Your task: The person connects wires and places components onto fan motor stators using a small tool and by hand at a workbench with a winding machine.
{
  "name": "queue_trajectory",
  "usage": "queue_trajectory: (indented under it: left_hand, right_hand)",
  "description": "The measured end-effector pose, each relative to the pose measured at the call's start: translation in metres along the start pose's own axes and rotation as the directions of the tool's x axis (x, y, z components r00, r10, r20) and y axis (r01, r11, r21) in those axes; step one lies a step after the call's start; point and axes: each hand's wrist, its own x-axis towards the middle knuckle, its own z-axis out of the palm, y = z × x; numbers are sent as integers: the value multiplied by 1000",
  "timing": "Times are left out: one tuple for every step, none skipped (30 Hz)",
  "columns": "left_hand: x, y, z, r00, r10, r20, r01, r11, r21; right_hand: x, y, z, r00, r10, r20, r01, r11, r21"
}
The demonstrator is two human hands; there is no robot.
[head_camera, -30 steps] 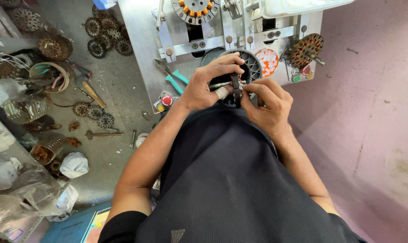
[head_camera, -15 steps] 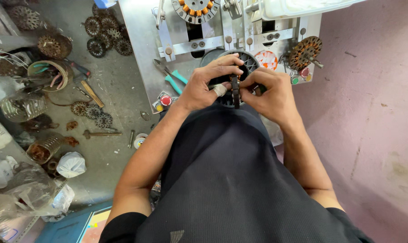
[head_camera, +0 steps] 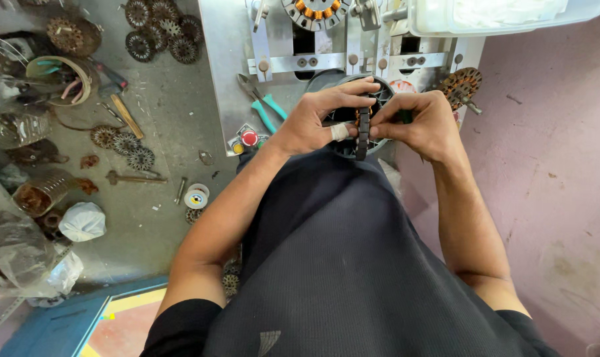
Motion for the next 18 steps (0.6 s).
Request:
queue_trajectory:
  left_hand:
    - [0,0,0,1000,-24,-5,24,1000,-14]
    - [-1,2,0,999,-49,-11,49,998,-27]
    - [-2,4,1,997,-74,-16,73,997,-40]
    - [-3,6,2,999,-27,-39,28,999,25]
    - [-3,7,3,998,21,-59,-16,996,92]
    - [-2,9,6,995,73,-70,-61,985,160]
    - [-2,10,10,993,52,-107,-33,985,171]
    - [-1,12,15,990,35,-138,-10,984,181]
    - [2,12,16,985,19,-170,14,982,189]
    - [2,11,17,983,14,-182,21,982,186]
    - [1,9,17,981,8,-195,28,983,182]
    - [1,6,19,978,3,-209,34,984,175]
    - [2,3,22,978,22,-206,21,979,202]
    - [1,2,22,978,40,-204,10,972,236]
    - [1,3,22,978,58,-202,-1,963,270]
    - [0,6,20,984,55,-169,-10,966,259]
    - [-2,9,17,989,53,-136,-17,969,248]
    - [-3,12,16,994,51,-98,-26,972,234]
  right_hand:
    - [0,-2,1,1000,25,-15,-25,999,-31]
    - [0,-5,2,998,48,-29,-50,997,-60]
    - [0,-7,3,996,71,-44,-75,993,-89]
    - [0,-10,4,997,58,-42,-63,989,-133]
    - [-1,-11,4,998,44,-39,-50,983,-177]
    - [-1,-12,4,999,27,-42,-36,975,-221]
    - [-1,-13,3,999,32,-8,-33,982,-186]
    - [0,-13,2,999,34,19,-30,988,-153]
    - [2,-12,1,998,34,47,-28,992,-119]
    - [2,-9,2,997,57,44,-55,997,-56]
    - [2,-4,4,996,81,43,-81,997,7]
    - [0,0,6,993,107,44,-110,992,68]
    - [-3,5,8,995,97,2,-97,994,52]
    - [-5,8,14,996,81,-35,-79,996,39]
    - [-7,9,18,995,64,-72,-62,998,26]
    - [-10,8,20,994,47,-101,-44,999,30]
    - [-13,7,21,991,30,-129,-26,999,34]
    - [-18,5,21,987,15,-163,-9,999,37]
